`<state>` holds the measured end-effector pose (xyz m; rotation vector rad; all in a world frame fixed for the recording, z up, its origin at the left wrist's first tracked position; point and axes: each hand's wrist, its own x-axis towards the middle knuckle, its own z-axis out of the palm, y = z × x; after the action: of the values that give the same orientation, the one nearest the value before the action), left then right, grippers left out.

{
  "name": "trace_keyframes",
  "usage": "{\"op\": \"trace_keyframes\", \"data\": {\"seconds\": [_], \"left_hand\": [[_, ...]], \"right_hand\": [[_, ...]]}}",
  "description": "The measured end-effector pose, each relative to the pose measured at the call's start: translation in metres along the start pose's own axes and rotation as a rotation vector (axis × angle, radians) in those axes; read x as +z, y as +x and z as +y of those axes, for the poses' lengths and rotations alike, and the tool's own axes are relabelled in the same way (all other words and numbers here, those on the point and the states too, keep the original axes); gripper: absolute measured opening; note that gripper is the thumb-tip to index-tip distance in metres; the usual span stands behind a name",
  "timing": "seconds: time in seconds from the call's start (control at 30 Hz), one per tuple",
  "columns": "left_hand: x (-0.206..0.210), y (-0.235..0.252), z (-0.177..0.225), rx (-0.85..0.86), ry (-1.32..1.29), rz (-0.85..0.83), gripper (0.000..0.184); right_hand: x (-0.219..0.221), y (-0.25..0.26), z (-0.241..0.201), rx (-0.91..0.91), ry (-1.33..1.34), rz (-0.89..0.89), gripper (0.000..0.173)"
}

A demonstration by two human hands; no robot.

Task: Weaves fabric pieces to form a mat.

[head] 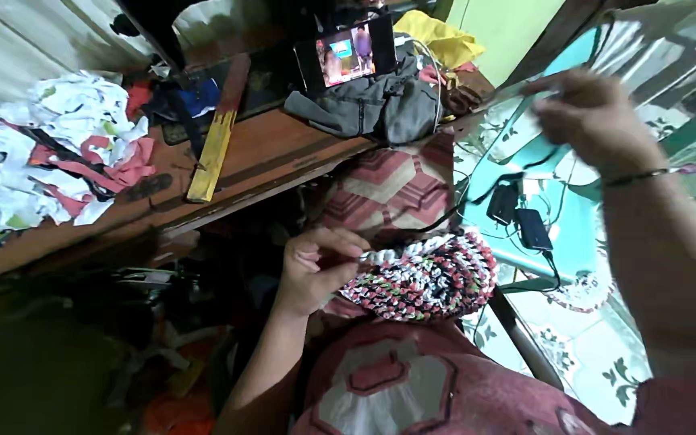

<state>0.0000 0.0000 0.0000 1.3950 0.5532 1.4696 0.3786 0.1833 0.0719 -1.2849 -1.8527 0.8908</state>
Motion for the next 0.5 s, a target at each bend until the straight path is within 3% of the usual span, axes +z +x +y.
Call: {"op": "trace_keyframes", "data": {"seconds": [0.13, 0.23, 0.3, 0.5], "left_hand": [[0.012, 0.011, 0.005, -0.03, 0.049, 0.009, 0.02], [0.013, 0.013, 0.006, -0.029, 0.099, 0.069, 0.023], [0.012, 0.012, 0.005, -0.034, 0.106, 0.096, 0.023], [0.014, 0.01, 0.003, -0.043, 0.066, 0.078, 0.023]], "right_hand": [[0.09, -0.01, -0.043, -0.364, 0.259, -0.621, 0.03], [0.125, -0.008, -0.061, -0.416, 0.427, -1.006, 0.026], [0.132, -0.004, -0.059, -0.386, 0.499, -1.104, 0.022], [0.137, -0.009, -0.047, -0.324, 0.547, -1.098, 0.011]]}}
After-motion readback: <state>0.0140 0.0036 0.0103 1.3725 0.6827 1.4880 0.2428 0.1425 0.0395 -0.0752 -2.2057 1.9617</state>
